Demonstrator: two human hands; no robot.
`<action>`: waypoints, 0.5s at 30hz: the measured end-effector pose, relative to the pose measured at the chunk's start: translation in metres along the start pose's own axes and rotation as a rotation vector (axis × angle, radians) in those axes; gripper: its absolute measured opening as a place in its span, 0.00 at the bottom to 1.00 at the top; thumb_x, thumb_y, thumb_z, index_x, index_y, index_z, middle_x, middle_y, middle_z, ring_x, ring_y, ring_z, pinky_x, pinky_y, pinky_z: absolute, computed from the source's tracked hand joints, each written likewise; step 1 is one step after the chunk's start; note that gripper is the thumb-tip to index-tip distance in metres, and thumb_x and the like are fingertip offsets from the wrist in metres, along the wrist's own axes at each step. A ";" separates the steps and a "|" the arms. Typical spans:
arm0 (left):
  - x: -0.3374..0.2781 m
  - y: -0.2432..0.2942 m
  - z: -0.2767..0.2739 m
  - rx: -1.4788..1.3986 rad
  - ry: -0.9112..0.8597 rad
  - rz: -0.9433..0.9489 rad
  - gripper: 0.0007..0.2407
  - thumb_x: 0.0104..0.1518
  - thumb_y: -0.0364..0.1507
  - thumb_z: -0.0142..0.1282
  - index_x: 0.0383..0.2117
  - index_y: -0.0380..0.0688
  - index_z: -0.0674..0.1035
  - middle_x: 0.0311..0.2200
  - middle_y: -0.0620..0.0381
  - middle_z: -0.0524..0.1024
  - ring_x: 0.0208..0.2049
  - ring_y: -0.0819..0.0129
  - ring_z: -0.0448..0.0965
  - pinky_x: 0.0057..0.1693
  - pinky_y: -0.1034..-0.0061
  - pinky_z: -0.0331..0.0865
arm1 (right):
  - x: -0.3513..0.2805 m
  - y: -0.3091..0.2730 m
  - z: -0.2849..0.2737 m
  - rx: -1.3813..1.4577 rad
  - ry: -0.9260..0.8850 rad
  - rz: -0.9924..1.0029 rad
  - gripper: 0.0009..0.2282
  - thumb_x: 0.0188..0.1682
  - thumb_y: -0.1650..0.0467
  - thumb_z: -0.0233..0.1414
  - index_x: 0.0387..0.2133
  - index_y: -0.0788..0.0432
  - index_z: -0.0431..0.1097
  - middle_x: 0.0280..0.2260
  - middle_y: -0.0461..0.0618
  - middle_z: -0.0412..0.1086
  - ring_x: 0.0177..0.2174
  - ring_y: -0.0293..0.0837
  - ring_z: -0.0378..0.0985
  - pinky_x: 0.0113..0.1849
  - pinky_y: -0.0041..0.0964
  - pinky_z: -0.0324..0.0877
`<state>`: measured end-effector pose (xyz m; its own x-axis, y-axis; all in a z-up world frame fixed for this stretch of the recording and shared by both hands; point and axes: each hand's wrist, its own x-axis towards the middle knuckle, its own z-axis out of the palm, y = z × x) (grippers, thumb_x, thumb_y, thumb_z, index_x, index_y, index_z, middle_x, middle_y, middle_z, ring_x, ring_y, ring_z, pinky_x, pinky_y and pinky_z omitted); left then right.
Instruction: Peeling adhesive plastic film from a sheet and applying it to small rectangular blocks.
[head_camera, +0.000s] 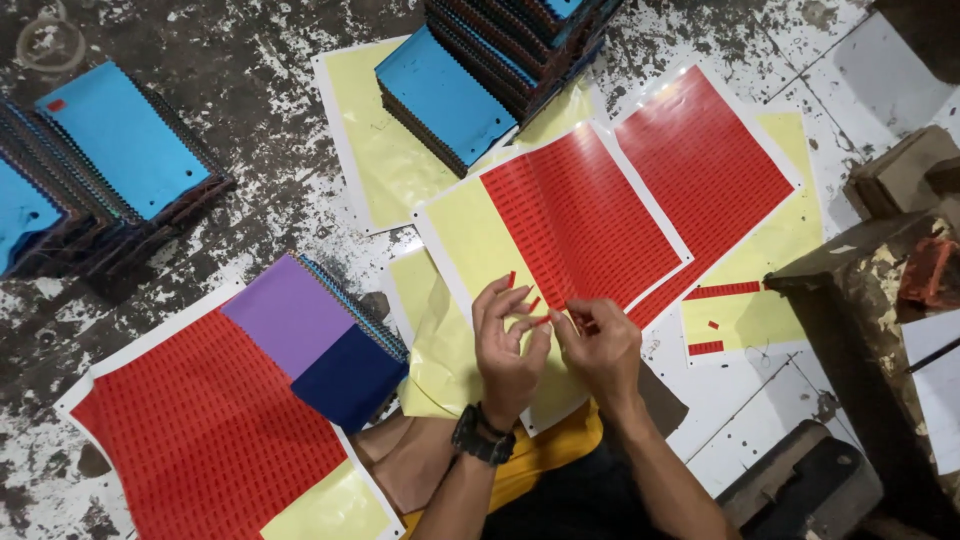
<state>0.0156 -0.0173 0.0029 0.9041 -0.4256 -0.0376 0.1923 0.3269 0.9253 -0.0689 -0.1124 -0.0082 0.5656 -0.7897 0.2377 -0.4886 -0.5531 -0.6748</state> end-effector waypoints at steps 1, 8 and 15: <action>0.004 -0.002 -0.001 0.000 0.001 0.002 0.20 0.47 0.16 0.61 0.50 0.35 0.76 0.57 0.46 0.62 0.42 0.67 0.71 0.47 0.76 0.81 | -0.001 -0.003 0.000 0.001 0.000 -0.002 0.10 0.38 0.67 0.70 0.29 0.57 0.81 0.20 0.49 0.71 0.21 0.48 0.77 0.24 0.37 0.73; 0.020 0.012 -0.001 -0.029 -0.024 -0.007 0.20 0.58 0.19 0.49 0.59 0.38 0.66 0.61 0.43 0.55 0.46 0.63 0.66 0.49 0.68 0.79 | -0.008 -0.016 -0.009 0.194 -0.006 -0.024 0.07 0.40 0.70 0.69 0.28 0.56 0.80 0.34 0.50 0.73 0.34 0.49 0.80 0.36 0.39 0.75; 0.016 0.008 0.000 -0.159 0.028 -0.139 0.22 0.66 0.33 0.39 0.65 0.44 0.56 0.65 0.46 0.50 0.48 0.62 0.62 0.52 0.57 0.76 | -0.019 -0.051 -0.008 0.526 -0.246 -0.084 0.14 0.36 0.71 0.72 0.32 0.60 0.77 0.37 0.52 0.68 0.30 0.43 0.75 0.35 0.37 0.72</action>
<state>0.0321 -0.0214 0.0102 0.8747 -0.4527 -0.1729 0.3713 0.3968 0.8395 -0.0601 -0.0717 0.0275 0.7561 -0.6297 0.1785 -0.0761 -0.3554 -0.9316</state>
